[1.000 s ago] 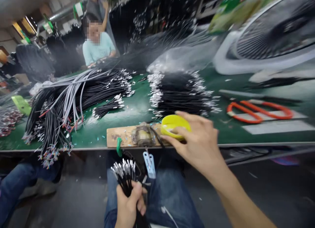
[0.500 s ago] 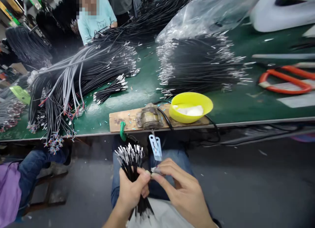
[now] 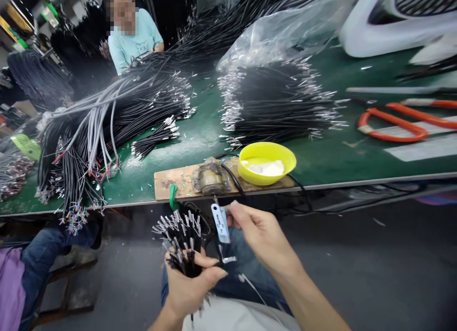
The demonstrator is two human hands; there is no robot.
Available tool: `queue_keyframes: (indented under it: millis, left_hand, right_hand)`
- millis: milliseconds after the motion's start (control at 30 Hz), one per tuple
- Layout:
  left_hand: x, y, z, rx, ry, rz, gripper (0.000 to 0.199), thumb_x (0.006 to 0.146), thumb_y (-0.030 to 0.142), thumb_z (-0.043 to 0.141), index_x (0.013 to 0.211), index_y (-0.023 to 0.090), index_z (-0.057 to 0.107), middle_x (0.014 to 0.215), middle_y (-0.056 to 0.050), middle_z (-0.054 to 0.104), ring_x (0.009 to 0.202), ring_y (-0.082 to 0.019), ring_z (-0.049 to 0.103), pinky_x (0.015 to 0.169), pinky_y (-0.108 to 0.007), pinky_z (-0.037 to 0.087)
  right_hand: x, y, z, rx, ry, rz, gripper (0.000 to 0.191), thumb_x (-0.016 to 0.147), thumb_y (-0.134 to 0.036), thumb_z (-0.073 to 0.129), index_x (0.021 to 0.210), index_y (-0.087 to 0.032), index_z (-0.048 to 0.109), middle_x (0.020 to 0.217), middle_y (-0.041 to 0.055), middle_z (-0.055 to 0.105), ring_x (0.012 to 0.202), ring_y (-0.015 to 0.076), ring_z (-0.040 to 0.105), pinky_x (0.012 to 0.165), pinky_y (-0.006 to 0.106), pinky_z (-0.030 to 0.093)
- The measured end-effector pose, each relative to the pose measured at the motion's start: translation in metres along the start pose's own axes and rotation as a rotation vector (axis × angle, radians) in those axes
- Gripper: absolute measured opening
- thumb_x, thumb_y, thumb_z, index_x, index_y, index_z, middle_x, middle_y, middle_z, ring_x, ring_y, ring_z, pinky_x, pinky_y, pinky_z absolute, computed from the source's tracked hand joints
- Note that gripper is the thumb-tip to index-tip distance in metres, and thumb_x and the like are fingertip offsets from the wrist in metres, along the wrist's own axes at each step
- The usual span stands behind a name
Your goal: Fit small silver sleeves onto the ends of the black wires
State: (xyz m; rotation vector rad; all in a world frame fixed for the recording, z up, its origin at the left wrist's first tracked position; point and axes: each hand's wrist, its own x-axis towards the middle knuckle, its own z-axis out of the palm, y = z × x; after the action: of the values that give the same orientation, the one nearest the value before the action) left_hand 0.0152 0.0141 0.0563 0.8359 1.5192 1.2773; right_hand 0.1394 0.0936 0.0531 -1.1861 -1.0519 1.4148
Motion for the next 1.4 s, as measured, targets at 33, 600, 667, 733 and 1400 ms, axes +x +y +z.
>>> queue_keyframes:
  millis: [33,600,667,733,1400]
  left_hand:
    - [0.000,0.001,0.001,0.002,0.016,0.012,0.019,0.048,0.033,0.079,0.046,0.018,0.068,0.050,-0.003,0.061,0.054,-0.018,0.054,0.064,-0.034,0.049]
    - [0.007,0.004,0.011,0.034,-0.008,0.033,0.014,0.052,0.026,0.077,0.048,0.016,0.069,0.050,-0.002,0.061,0.051,-0.017,0.054,0.057,-0.031,0.049]
    - [0.005,0.003,0.010,0.034,-0.028,0.024,0.015,0.052,0.029,0.077,0.048,0.016,0.069,0.050,-0.002,0.061,0.052,-0.017,0.055,0.057,-0.032,0.050]
    - [0.002,0.000,0.008,0.031,-0.050,0.012,0.017,0.051,0.030,0.078,0.047,0.016,0.069,0.050,-0.003,0.061,0.053,-0.018,0.056,0.057,-0.032,0.050]
    - [-0.018,-0.021,0.003,0.236,0.045,-0.056,0.021,0.058,0.032,0.074,0.063,0.013,0.068,0.058,-0.004,0.064,0.056,-0.017,0.059,0.052,-0.026,0.048]
  right_hand:
    - [0.003,-0.004,0.002,0.008,-0.027,0.019,0.048,0.062,-0.061,0.063,0.044,-0.018,0.048,0.046,-0.0034,0.041,0.047,0.0107,0.034,0.045,0.024,0.029]
    - [0.002,0.007,0.017,0.442,-0.032,0.267,0.051,0.054,-0.065,0.066,0.046,-0.017,0.049,0.042,-0.0053,0.039,0.040,0.0075,0.030,0.038,0.021,0.023]
    - [0.000,0.010,0.015,0.429,0.021,0.264,0.053,0.054,-0.067,0.065,0.044,-0.017,0.050,0.040,-0.0050,0.039,0.040,0.0076,0.029,0.039,0.022,0.024]
    - [-0.003,0.015,0.010,0.384,0.068,0.250,0.053,0.053,-0.067,0.065,0.043,-0.017,0.051,0.039,-0.0042,0.039,0.040,0.0080,0.030,0.039,0.022,0.024]
    - [-0.061,0.022,0.005,-0.260,-0.134,-0.402,0.027,0.081,-0.030,0.056,0.055,-0.019,0.056,0.056,0.0013,0.052,0.052,0.0148,0.052,0.047,0.024,0.044]
